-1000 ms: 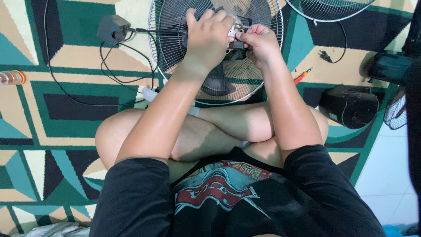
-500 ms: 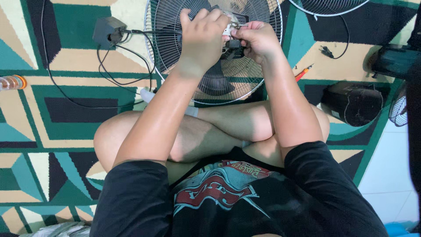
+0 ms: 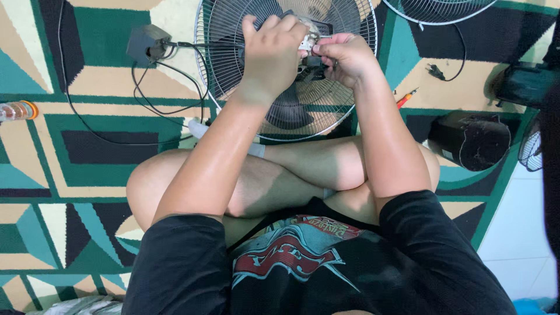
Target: The person disassembles an electric fan by removing the front grille and motor housing, then uses a screwdriver to adjust internal components and reassembles the fan.
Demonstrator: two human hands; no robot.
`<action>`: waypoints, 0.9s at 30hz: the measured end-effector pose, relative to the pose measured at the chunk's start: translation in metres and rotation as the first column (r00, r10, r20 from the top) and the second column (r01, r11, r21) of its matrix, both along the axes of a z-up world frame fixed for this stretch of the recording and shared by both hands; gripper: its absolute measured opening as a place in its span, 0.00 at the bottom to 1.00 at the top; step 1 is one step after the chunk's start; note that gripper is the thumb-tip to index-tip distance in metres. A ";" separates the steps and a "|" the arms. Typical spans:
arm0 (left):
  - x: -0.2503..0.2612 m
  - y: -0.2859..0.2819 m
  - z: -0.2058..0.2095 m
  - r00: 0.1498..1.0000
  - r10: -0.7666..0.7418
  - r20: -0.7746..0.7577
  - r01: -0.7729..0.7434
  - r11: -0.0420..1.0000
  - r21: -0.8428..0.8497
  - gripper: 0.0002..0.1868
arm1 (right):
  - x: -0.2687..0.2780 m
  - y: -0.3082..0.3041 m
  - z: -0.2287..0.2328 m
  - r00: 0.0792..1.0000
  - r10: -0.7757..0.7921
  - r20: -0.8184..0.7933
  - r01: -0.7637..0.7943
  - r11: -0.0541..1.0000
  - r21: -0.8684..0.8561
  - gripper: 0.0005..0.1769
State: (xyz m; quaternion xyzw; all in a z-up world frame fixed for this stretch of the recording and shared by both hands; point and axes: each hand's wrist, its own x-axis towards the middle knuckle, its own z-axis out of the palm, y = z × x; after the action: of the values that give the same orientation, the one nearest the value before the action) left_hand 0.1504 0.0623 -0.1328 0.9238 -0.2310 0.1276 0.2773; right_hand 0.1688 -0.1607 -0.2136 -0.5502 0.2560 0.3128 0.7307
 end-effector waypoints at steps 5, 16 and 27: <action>0.001 -0.001 -0.003 1.000 0.006 -0.001 -0.006 1.000 0.003 0.18 | -0.001 0.004 -0.001 0.999 -0.019 0.030 0.018 1.000 0.018 0.05; 0.001 -0.002 -0.003 1.000 0.005 -0.009 -0.005 1.000 -0.016 0.19 | 0.000 0.015 -0.011 0.965 0.025 0.261 0.030 0.979 -0.203 0.08; 0.001 -0.002 -0.003 1.000 0.015 0.013 -0.015 1.000 0.006 0.18 | 0.001 0.011 0.009 0.987 0.086 0.138 -0.066 0.988 -0.141 0.03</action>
State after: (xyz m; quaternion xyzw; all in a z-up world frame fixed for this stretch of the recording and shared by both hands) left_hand 0.1510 0.0601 -0.1358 0.9255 -0.2264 0.1349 0.2720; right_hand 0.1696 -0.1495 -0.2043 -0.6291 0.2020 0.2817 0.6957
